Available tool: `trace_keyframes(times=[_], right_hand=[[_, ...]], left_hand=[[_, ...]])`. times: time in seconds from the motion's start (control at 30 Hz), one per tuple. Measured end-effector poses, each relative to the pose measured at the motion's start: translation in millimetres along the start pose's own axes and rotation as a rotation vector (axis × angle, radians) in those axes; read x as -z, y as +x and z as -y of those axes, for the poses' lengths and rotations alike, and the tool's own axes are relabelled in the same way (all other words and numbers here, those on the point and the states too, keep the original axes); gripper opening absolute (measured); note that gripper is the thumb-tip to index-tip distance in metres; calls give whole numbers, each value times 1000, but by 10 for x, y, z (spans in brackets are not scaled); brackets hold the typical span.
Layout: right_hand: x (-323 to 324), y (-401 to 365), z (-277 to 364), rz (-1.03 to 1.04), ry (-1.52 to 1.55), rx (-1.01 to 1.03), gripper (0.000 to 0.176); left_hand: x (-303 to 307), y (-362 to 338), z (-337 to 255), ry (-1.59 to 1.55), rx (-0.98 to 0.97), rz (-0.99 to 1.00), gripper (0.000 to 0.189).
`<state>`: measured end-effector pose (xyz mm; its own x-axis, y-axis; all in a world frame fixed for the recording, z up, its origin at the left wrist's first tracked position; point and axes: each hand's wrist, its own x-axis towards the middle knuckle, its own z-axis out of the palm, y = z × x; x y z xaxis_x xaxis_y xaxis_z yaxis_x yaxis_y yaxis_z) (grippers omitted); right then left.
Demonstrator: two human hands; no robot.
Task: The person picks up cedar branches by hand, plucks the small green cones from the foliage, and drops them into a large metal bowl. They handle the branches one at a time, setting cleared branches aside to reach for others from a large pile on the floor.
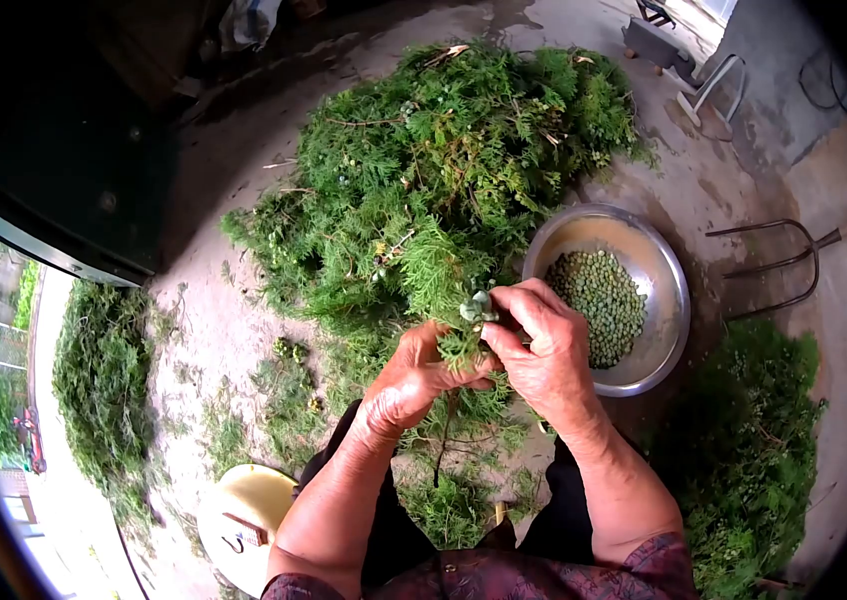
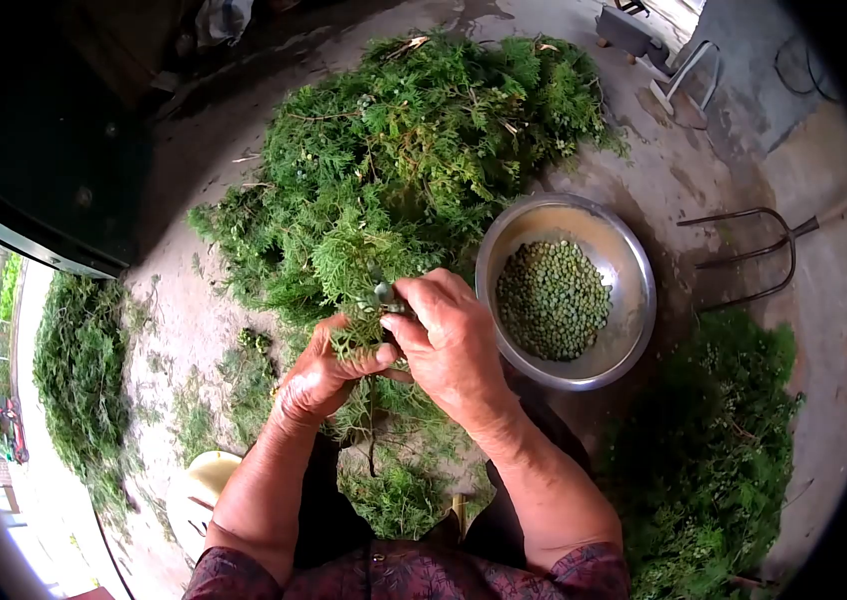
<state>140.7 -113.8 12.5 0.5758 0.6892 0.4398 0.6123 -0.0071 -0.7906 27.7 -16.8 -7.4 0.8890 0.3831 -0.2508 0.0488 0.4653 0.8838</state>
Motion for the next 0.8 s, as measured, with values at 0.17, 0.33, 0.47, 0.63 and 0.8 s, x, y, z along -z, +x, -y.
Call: trace_keyframes(times=[0.17,0.33,0.47,0.63,0.8], right_hand=[[-39,-39,-127,112,23,-26,15],[62,3,-203,296,731,-556,10],[200,97,-345,121,868,-596,9],[192,88,-234,143,1173,-669,12],[90,18,-254,260,991,-821,27]], left_hand=[[-8,-15,-37,-10,152,-117,25],[-20,-12,-57,-87,137,-84,32],[63,-50,-119,-35,146,-34,38],[-58,-94,-213,41,128,-123,32],[35,-45,-128,116,104,-110,28]])
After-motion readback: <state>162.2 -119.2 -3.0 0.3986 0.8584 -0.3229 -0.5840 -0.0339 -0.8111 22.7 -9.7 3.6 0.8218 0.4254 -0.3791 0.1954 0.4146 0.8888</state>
